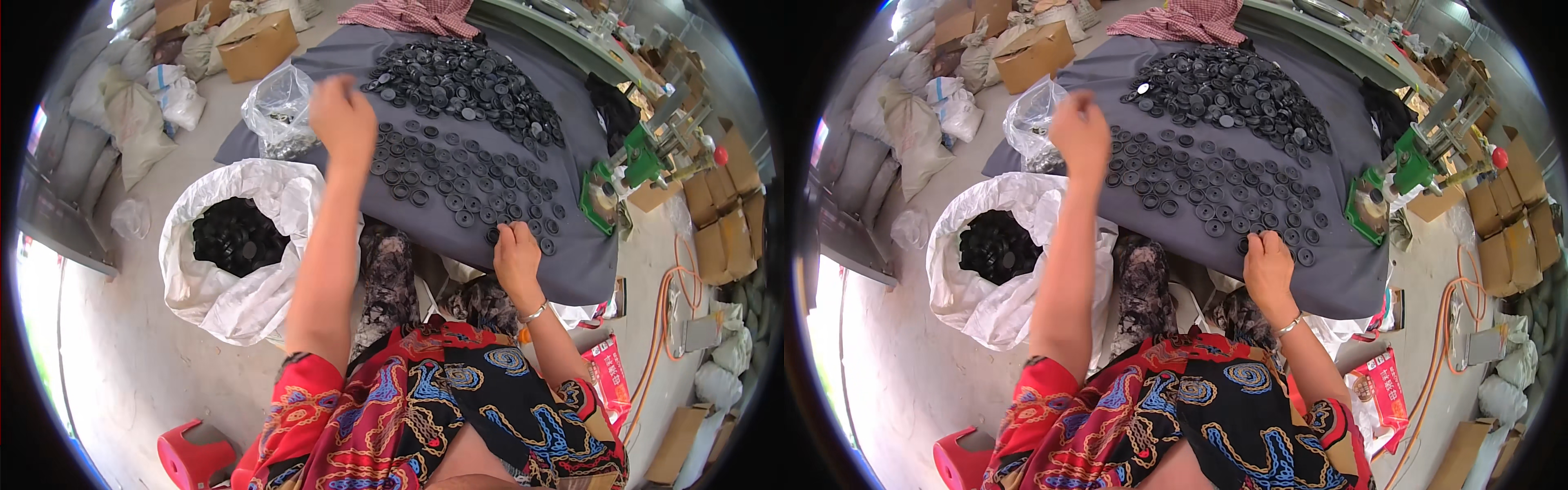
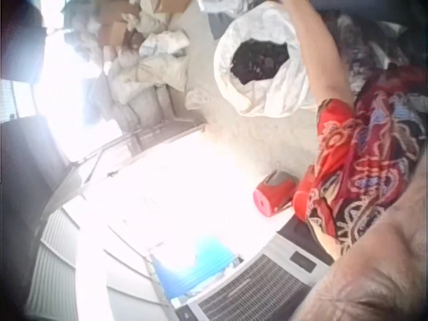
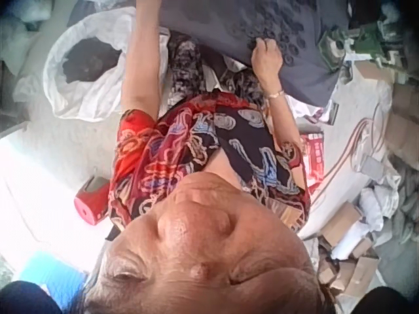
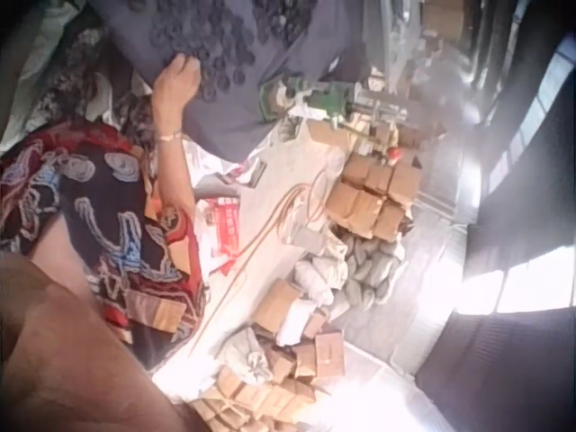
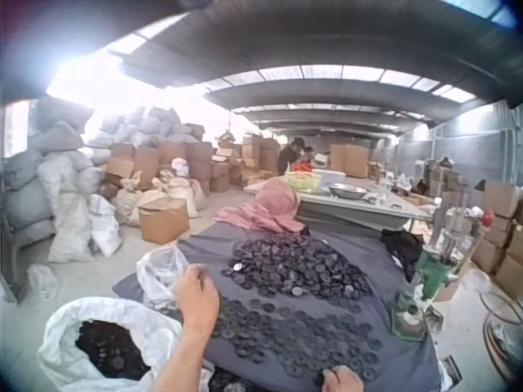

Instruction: The person empties a large bag of black buttons onto a table and spreads them out. They proceed to pick up individual buttons and arrange them in neat rows on the table surface.

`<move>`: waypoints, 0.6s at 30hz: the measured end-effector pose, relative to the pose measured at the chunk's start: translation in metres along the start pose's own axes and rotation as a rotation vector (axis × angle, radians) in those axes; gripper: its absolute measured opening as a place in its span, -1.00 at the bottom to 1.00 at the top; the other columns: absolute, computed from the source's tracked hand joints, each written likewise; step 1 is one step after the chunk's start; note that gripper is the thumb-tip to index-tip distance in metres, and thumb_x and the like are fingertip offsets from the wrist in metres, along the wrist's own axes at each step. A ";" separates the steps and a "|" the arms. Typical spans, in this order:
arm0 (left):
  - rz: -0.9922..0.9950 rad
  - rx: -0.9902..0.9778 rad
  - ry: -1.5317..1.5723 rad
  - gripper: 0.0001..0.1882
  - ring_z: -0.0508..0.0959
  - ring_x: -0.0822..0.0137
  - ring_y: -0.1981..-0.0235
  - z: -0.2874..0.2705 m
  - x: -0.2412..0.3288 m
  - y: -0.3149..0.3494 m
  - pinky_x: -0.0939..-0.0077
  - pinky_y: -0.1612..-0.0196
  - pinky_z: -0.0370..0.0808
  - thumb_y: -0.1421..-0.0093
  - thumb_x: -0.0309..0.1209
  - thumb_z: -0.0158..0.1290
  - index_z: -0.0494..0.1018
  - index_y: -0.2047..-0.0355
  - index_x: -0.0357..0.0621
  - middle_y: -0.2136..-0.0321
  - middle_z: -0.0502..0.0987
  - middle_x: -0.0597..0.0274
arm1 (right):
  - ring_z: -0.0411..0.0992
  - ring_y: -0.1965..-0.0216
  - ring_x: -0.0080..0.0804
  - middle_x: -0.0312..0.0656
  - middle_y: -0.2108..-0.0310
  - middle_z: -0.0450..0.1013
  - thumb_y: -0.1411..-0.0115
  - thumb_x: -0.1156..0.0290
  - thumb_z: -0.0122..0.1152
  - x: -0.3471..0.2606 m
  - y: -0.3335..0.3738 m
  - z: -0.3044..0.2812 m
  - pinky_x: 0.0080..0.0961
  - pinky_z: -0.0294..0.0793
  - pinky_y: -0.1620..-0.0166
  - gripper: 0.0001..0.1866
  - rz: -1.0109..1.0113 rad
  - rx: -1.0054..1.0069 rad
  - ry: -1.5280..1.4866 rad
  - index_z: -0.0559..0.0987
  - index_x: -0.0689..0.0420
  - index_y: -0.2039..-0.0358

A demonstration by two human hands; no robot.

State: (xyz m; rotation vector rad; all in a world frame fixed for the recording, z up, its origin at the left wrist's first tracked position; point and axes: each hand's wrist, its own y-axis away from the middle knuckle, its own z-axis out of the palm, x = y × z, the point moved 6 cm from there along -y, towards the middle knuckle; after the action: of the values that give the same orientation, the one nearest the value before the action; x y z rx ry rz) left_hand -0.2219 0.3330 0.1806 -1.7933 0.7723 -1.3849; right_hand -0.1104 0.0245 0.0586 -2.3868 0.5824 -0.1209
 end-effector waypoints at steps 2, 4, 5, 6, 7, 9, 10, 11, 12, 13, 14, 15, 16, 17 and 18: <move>0.011 -0.069 -0.218 -0.82 0.55 -0.10 0.32 -0.003 -0.029 -0.055 0.12 0.19 0.47 0.03 -0.49 0.03 0.57 0.42 -0.25 0.43 0.57 -0.11 | 0.43 0.36 -0.15 -0.13 0.34 0.36 0.00 0.57 0.20 -0.001 -0.002 -0.008 -0.26 0.44 0.33 -0.78 0.017 0.002 -0.066 0.52 0.19 0.28; -0.103 -0.261 -0.535 -0.82 0.59 -0.12 0.27 -0.001 -0.093 -0.093 0.12 0.20 0.51 0.03 -0.47 0.03 0.59 0.47 -0.27 0.38 0.59 -0.16 | 0.43 0.37 -0.15 -0.14 0.36 0.36 -0.01 0.58 0.20 0.000 0.001 -0.017 -0.27 0.44 0.34 -0.81 0.040 -0.012 -0.126 0.52 0.18 0.30; -0.135 -0.352 -0.589 -0.82 0.59 -0.12 0.25 -0.002 -0.126 -0.099 0.12 0.18 0.52 0.01 -0.48 0.02 0.59 0.45 -0.28 0.35 0.59 -0.18 | 0.43 0.37 -0.15 -0.15 0.36 0.37 -0.01 0.58 0.20 0.002 0.002 -0.021 -0.27 0.43 0.34 -0.82 0.055 -0.012 -0.159 0.53 0.18 0.31; -0.166 -0.440 -0.648 -0.81 0.59 -0.12 0.23 -0.002 -0.162 -0.100 0.12 0.16 0.52 0.00 -0.48 0.01 0.59 0.44 -0.28 0.32 0.59 -0.19 | 0.43 0.38 -0.16 -0.15 0.36 0.37 -0.01 0.58 0.21 0.002 0.003 -0.022 -0.27 0.43 0.34 -0.82 0.059 -0.012 -0.185 0.53 0.18 0.31; -0.103 -0.612 -0.730 -0.80 0.59 -0.11 0.22 0.003 -0.200 -0.096 0.12 0.14 0.52 -0.02 -0.47 0.00 0.60 0.43 -0.29 0.31 0.58 -0.20 | 0.43 0.38 -0.17 -0.16 0.36 0.37 -0.02 0.59 0.21 0.002 0.005 -0.022 -0.28 0.43 0.34 -0.82 0.064 -0.016 -0.214 0.53 0.18 0.31; -0.035 -0.851 -0.772 -0.79 0.59 -0.11 0.20 0.020 -0.229 -0.080 0.12 0.11 0.51 -0.03 -0.47 0.00 0.60 0.41 -0.29 0.30 0.58 -0.20 | 0.43 0.38 -0.17 -0.16 0.36 0.37 0.00 0.60 0.23 0.003 0.008 -0.018 -0.29 0.44 0.35 -0.81 0.066 -0.036 -0.241 0.53 0.18 0.31; -0.028 -0.912 -0.736 -0.78 0.58 -0.11 0.20 0.028 -0.230 -0.070 0.12 0.10 0.51 -0.02 -0.47 0.00 0.60 0.39 -0.30 0.30 0.58 -0.21 | 0.43 0.39 -0.17 -0.15 0.36 0.37 0.00 0.60 0.24 0.002 0.006 -0.018 -0.29 0.44 0.36 -0.80 0.063 -0.038 -0.244 0.53 0.18 0.31; -0.002 -0.937 -0.733 -0.78 0.58 -0.12 0.20 0.034 -0.237 -0.064 0.11 0.10 0.50 -0.01 -0.44 0.02 0.60 0.40 -0.29 0.30 0.58 -0.20 | 0.43 0.39 -0.17 -0.15 0.36 0.37 0.01 0.61 0.24 0.000 0.002 -0.018 -0.29 0.44 0.36 -0.80 0.049 -0.047 -0.254 0.53 0.18 0.31; 0.022 -0.960 -0.724 -0.78 0.58 -0.12 0.20 0.041 -0.243 -0.056 0.10 0.09 0.50 0.00 -0.41 0.04 0.60 0.41 -0.27 0.30 0.58 -0.19 | 0.43 0.39 -0.17 -0.15 0.36 0.37 0.01 0.61 0.24 -0.003 -0.002 -0.019 -0.29 0.44 0.37 -0.79 0.035 -0.056 -0.259 0.53 0.18 0.31; 0.046 -0.983 -0.717 -0.78 0.57 -0.13 0.20 0.047 -0.251 -0.052 0.09 0.09 0.49 0.02 -0.38 0.06 0.61 0.42 -0.25 0.30 0.58 -0.18 | 0.43 0.40 -0.17 -0.15 0.36 0.37 0.02 0.61 0.24 -0.006 -0.004 -0.020 -0.29 0.44 0.37 -0.79 0.028 -0.061 -0.266 0.53 0.18 0.31; 0.061 -1.003 -0.709 -0.77 0.57 -0.13 0.18 0.057 -0.246 -0.047 0.09 0.08 0.49 -0.01 -0.41 0.03 0.60 0.38 -0.28 0.27 0.57 -0.19 | 0.44 0.40 -0.17 -0.14 0.36 0.37 0.03 0.62 0.25 -0.006 -0.006 -0.020 -0.29 0.44 0.38 -0.78 0.027 -0.065 -0.264 0.53 0.18 0.31; 0.072 -1.016 -0.704 -0.76 0.56 -0.13 0.15 0.066 -0.239 -0.043 0.08 0.06 0.49 -0.05 -0.44 0.00 0.58 0.34 -0.31 0.24 0.57 -0.20 | 0.44 0.40 -0.17 -0.14 0.36 0.37 0.03 0.62 0.25 -0.007 -0.009 -0.020 -0.29 0.45 0.38 -0.77 0.018 -0.066 -0.264 0.53 0.18 0.31; 0.083 -1.029 -0.700 -0.75 0.56 -0.14 0.13 0.072 -0.234 -0.043 0.08 0.05 0.49 -0.08 -0.47 -0.04 0.57 0.30 -0.33 0.21 0.56 -0.21 | 0.44 0.40 -0.16 -0.14 0.35 0.37 0.04 0.62 0.25 -0.007 -0.011 -0.019 -0.30 0.45 0.39 -0.77 0.017 -0.078 -0.259 0.53 0.18 0.30; -0.022 -0.953 -0.667 -0.72 0.54 -0.14 0.08 0.069 -0.262 -0.043 0.06 0.02 0.47 -0.13 -0.47 -0.10 0.56 0.25 -0.32 0.15 0.55 -0.20 | 0.44 0.40 -0.16 -0.14 0.35 0.37 0.04 0.63 0.25 -0.009 -0.013 -0.016 -0.30 0.45 0.39 -0.76 -0.001 -0.090 -0.275 0.53 0.18 0.30; -0.047 -0.923 -0.650 -0.71 0.53 -0.14 0.06 0.073 -0.275 -0.039 0.06 0.00 0.47 -0.15 -0.47 -0.11 0.56 0.23 -0.30 0.14 0.54 -0.19 | 0.44 0.40 -0.16 -0.14 0.35 0.38 0.05 0.63 0.25 -0.008 -0.014 -0.015 -0.30 0.45 0.39 -0.76 -0.006 -0.102 -0.277 0.53 0.18 0.30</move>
State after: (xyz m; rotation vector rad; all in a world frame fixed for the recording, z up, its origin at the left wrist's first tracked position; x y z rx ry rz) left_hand -0.2158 0.5920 0.0554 -2.7485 1.0783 -0.3492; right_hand -0.1154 0.0287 0.0797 -2.4472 0.4592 0.2391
